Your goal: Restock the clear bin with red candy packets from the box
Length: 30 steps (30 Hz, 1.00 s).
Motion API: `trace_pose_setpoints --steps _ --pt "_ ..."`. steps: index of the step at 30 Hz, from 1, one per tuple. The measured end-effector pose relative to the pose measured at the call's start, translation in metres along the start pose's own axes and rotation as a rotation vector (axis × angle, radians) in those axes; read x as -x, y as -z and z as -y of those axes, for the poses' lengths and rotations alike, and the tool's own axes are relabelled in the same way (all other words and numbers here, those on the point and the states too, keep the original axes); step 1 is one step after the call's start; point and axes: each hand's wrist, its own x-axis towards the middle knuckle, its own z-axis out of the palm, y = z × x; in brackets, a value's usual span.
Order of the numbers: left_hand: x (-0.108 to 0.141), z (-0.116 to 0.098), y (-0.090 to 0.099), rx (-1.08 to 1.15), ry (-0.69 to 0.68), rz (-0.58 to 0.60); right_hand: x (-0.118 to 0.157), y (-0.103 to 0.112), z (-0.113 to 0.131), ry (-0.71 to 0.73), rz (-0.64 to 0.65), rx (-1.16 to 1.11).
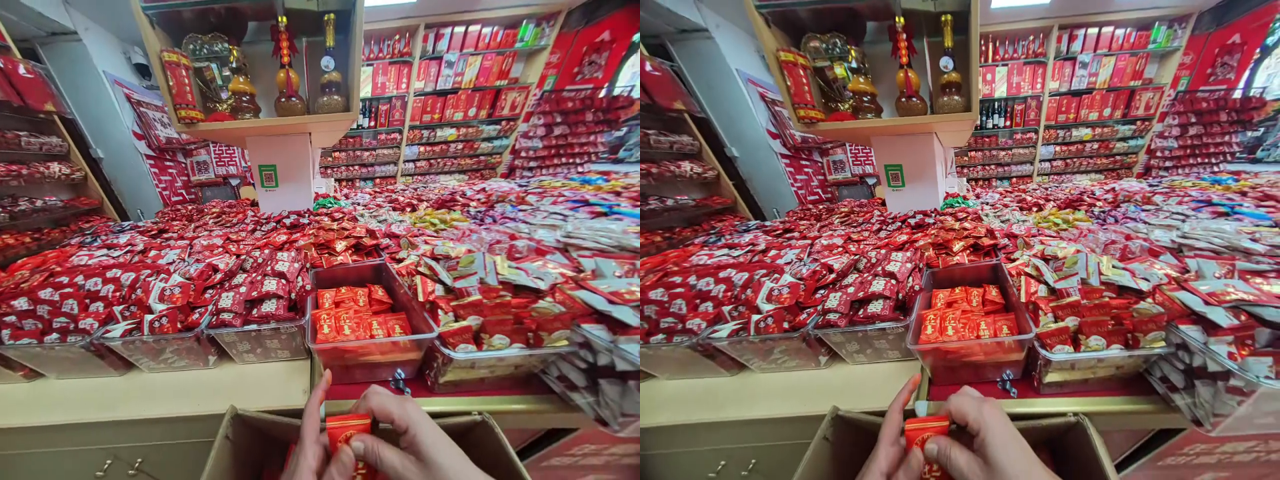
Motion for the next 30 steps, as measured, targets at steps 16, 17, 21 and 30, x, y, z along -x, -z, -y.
trace_pose_setpoints --steps 16,17,21,30 --pt "-0.117 -0.115 -0.004 -1.487 -0.317 0.256 0.014 -0.015 -0.025 -0.053 0.292 -0.013" --pt "-0.127 -0.114 -0.005 -1.513 -0.285 0.296 0.014 -0.016 -0.027 -0.079 0.272 -0.013" --pt "-0.151 -0.118 -0.007 -1.586 -0.166 0.419 0.013 -0.017 -0.033 -0.116 0.218 0.018" --pt "-0.079 -0.122 0.007 -1.388 -0.276 0.241 0.01 -0.023 -0.051 -0.037 0.252 0.046"
